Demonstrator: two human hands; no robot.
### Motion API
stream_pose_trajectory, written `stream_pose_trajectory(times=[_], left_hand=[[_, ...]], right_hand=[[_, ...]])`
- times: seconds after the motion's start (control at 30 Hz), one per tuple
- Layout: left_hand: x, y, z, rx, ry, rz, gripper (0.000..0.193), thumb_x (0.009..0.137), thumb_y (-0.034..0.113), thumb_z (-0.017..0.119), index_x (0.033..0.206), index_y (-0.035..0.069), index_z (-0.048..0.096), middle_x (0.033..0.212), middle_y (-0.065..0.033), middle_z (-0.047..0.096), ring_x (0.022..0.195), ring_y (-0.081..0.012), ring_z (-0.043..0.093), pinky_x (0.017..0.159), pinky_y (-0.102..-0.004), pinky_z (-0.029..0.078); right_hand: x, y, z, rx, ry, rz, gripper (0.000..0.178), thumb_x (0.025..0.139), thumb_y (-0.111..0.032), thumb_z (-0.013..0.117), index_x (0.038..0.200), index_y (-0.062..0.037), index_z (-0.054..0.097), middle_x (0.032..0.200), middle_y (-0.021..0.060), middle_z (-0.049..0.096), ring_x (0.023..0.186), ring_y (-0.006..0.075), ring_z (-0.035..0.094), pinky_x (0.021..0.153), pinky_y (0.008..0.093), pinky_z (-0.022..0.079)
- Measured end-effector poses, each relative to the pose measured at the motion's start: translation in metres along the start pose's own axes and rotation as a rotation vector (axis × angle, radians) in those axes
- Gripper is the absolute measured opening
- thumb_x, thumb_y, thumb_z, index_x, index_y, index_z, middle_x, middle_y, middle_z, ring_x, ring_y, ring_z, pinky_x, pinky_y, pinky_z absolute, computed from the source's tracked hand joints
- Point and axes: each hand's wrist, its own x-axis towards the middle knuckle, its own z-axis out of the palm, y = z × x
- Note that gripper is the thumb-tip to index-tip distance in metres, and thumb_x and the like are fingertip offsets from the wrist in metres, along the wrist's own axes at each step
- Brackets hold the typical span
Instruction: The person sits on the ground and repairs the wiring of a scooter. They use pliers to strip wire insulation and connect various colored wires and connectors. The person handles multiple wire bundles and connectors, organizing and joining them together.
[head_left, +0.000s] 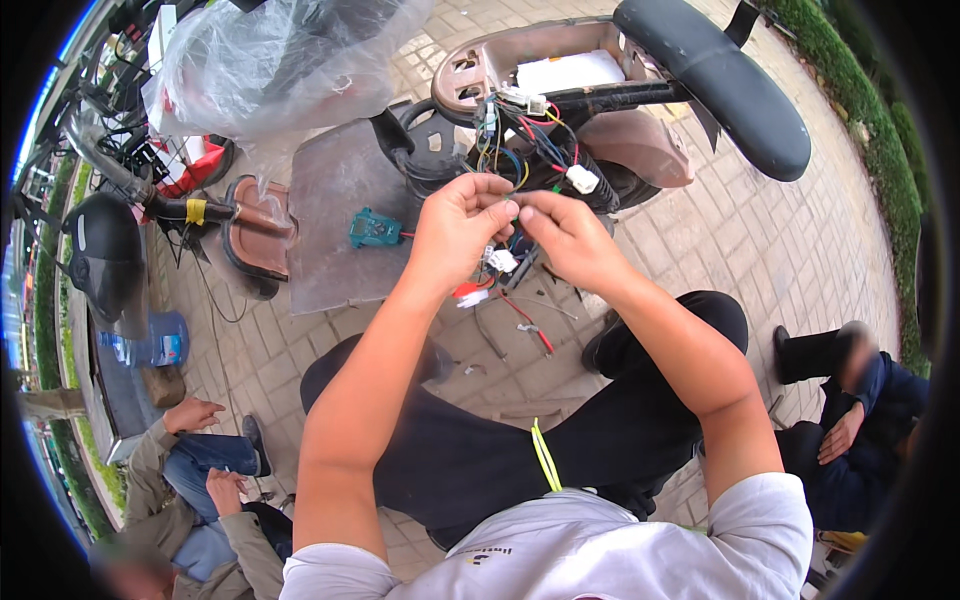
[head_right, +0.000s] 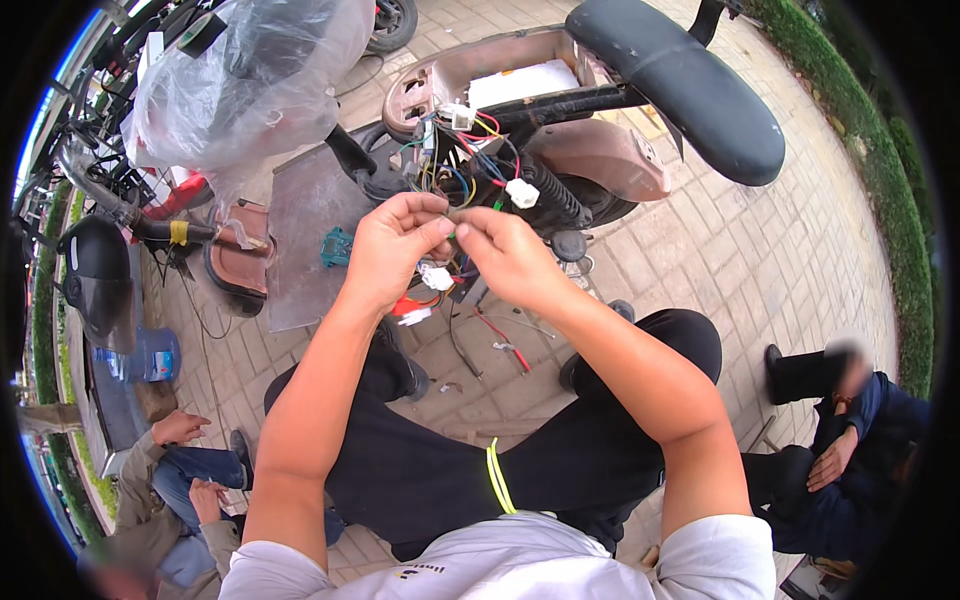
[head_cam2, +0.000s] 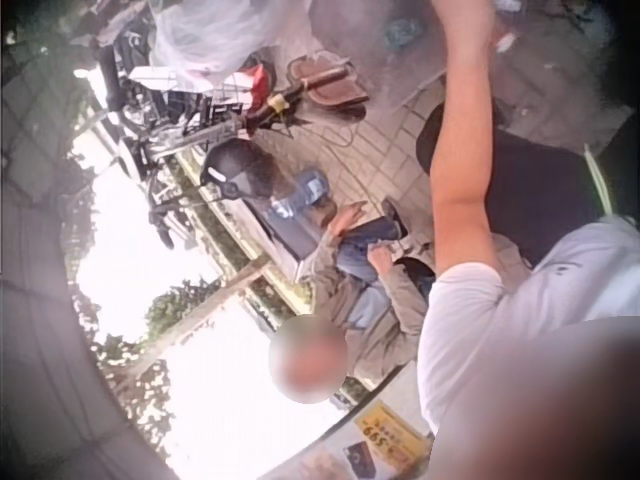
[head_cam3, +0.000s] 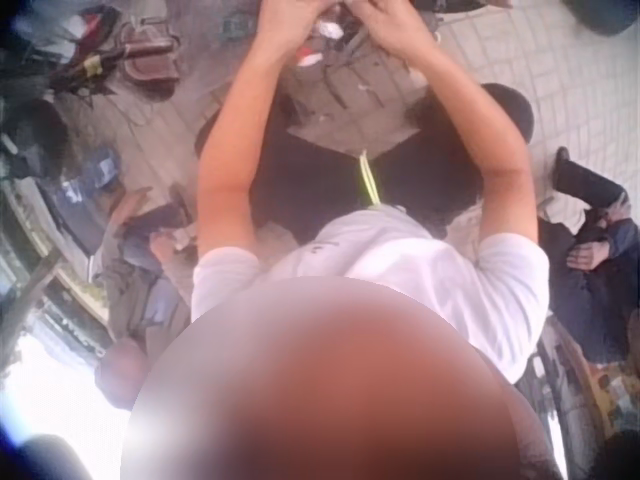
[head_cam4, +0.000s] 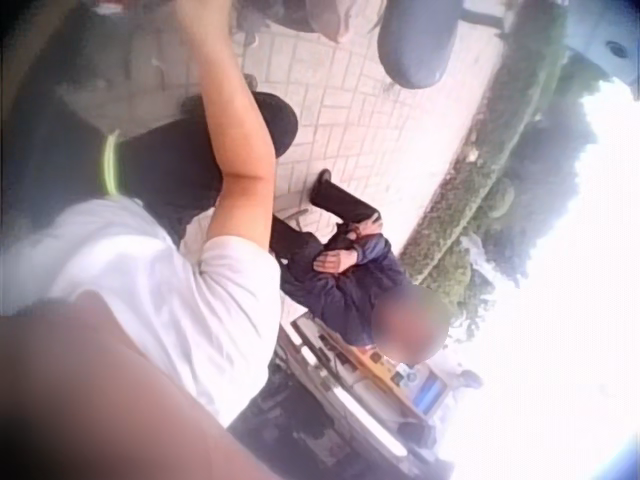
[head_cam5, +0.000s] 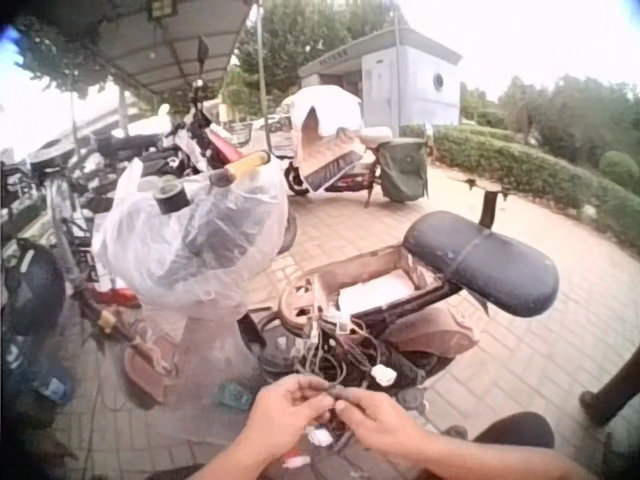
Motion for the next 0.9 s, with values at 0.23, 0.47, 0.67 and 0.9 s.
stream_pose_trajectory(times=[0.23,0.47,0.67,0.9], left_hand=[[-0.008,0.023,0.016,-0.071,-0.011,0.170,0.022,0.090,0.004,0.066,0.111,-0.001,0.061,0.098,-0.0086,0.067,0.083,-0.0142,0.064,0.075,-0.0288,0.053],[-0.018,0.042,0.017,0.182,-0.070,0.248,0.023,0.092,0.005,0.057,0.112,-0.004,0.064,0.104,-0.0099,0.068,0.091,-0.0168,0.068,0.080,-0.0305,0.055],[-0.018,0.050,0.013,0.580,-0.278,0.200,0.021,0.089,0.017,0.059,0.093,-0.002,0.067,0.072,-0.0108,0.068,0.065,-0.0189,0.065,0.063,-0.0338,0.052],[-0.010,0.014,0.017,0.951,-0.367,0.435,0.020,0.083,0.019,0.065,0.085,-0.001,0.069,0.078,-0.0219,0.066,0.073,-0.0393,0.064,0.067,-0.0456,0.050]], right_hand=[[-0.019,-0.005,-0.014,0.213,-0.095,0.074,0.020,0.094,-0.014,0.063,0.105,0.0030,0.064,0.087,0.0034,0.067,0.084,0.0081,0.062,0.072,0.0254,0.050],[-0.032,0.000,-0.011,0.157,0.211,-0.080,0.016,0.091,-0.012,0.066,0.101,0.0011,0.068,0.086,0.0025,0.066,0.079,0.0089,0.060,0.069,0.0247,0.047],[-0.036,-0.009,-0.036,-0.074,0.108,-0.133,0.011,0.089,-0.006,0.063,0.094,0.0040,0.065,0.074,-0.0010,0.058,0.068,0.0083,0.049,0.061,0.0254,0.039],[-0.032,-0.007,-0.049,-0.457,0.083,-0.505,0.012,0.079,0.008,0.065,0.090,0.0033,0.064,0.073,0.0127,0.059,0.066,0.0230,0.056,0.062,0.0325,0.044]])
